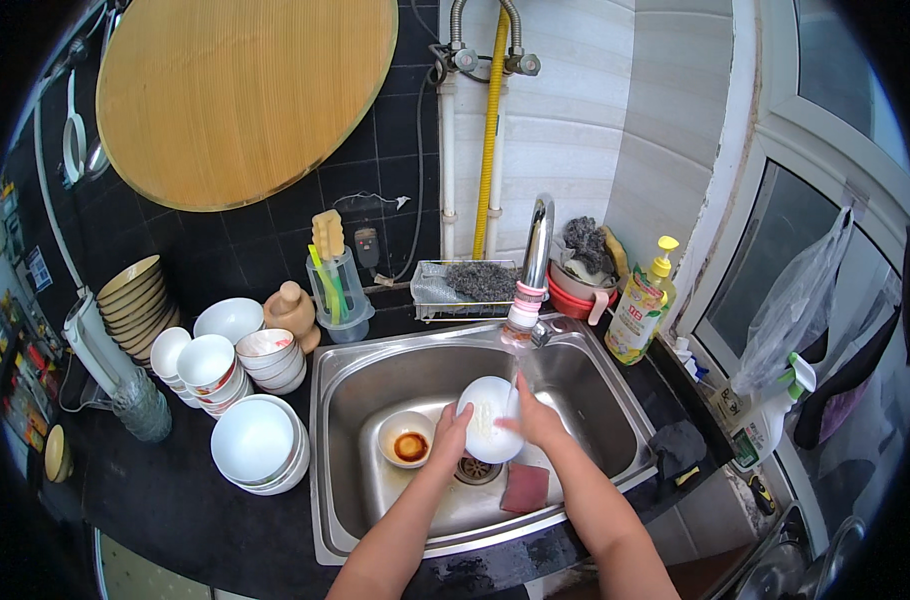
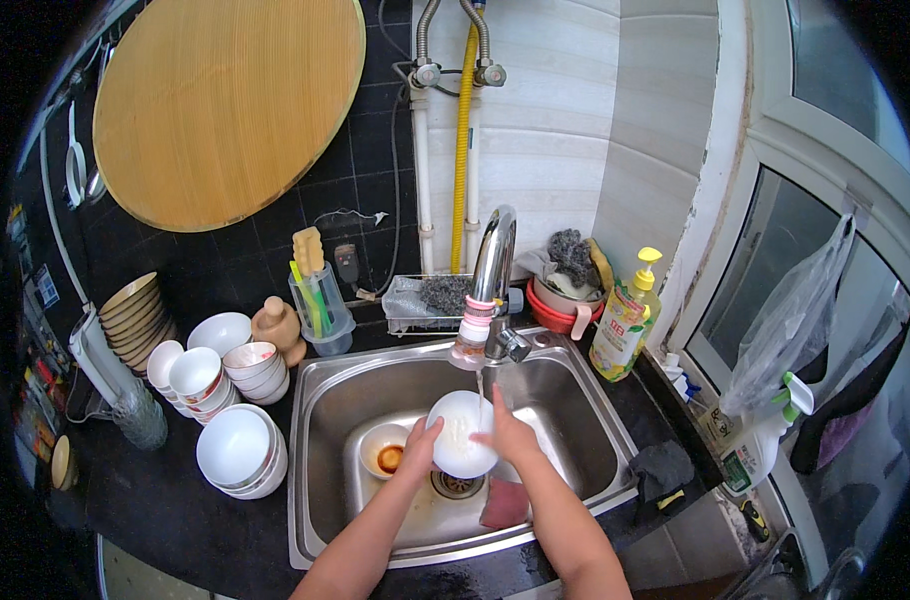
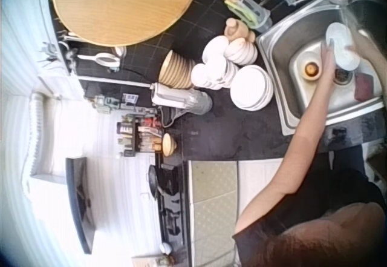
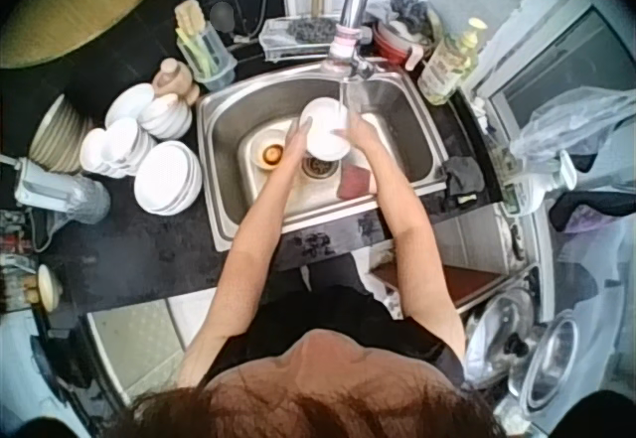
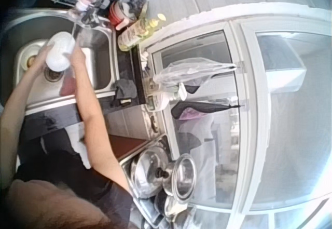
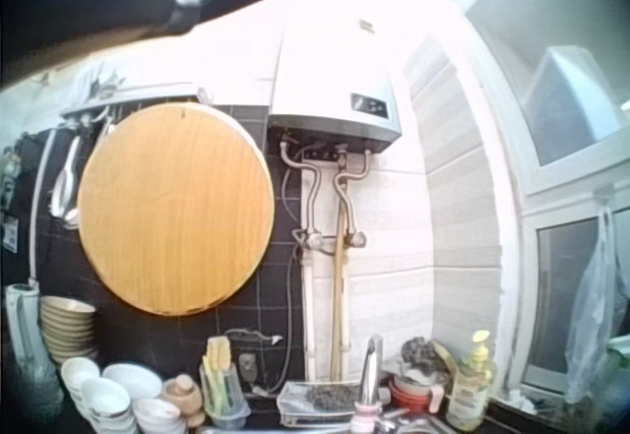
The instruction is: The person washes a stack of white bowls in a kitchen sink using a pink sponge and running water. They scrub the inside and outside of each bowl, rinse it thoroughly, and place it on a stack of clean bowls on the counter to the left of the sink.
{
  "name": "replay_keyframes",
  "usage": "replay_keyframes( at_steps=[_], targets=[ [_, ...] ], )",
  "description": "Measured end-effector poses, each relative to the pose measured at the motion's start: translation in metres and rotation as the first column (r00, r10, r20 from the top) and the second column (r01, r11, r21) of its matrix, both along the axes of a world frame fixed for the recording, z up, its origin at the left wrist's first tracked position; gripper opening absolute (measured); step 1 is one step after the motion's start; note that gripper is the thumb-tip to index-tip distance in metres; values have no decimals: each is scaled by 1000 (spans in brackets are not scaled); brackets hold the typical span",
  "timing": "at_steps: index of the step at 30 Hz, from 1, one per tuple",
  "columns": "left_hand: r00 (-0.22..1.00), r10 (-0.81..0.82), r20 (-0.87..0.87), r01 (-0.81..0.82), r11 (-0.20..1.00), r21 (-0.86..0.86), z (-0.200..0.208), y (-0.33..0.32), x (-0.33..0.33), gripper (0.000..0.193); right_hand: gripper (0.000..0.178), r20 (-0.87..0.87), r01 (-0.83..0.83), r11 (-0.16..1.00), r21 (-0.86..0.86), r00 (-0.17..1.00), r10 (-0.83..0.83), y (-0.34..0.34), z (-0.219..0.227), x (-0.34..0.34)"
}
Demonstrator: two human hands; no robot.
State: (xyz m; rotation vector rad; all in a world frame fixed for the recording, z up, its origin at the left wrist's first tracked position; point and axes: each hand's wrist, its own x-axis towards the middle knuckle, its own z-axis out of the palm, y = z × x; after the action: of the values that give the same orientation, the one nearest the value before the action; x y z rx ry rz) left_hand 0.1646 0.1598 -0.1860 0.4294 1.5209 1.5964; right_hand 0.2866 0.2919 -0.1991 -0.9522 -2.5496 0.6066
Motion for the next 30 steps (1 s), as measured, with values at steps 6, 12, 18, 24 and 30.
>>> replay_keyframes(
  at_steps=[6,12,18,24,30],
  targets=[
    [964,231,-133,-194,950,245,-25,13,4,49,60,14,216,919,-329,974,-224,-3,-19,-14],
    [912,371,-176,-291,885,362,-33,10,-9,47,68,-34,-69,723,-688,997,62,-19,11,-16],
    [869,382,-314,-257,891,374,-24,12,5,48,60,-430,-229,917,-327,900,71,-12,-49,-28],
    [972,203,-115,-156,932,328,-32,12,-12,50,51,-164,-42,919,-393,986,-25,-11,-10,-14],
    [982,-93,162,90,996,25,-1,-5,-12,64,40,-33,109,969,-223,992,-120,-3,3,-2]
  ],
)
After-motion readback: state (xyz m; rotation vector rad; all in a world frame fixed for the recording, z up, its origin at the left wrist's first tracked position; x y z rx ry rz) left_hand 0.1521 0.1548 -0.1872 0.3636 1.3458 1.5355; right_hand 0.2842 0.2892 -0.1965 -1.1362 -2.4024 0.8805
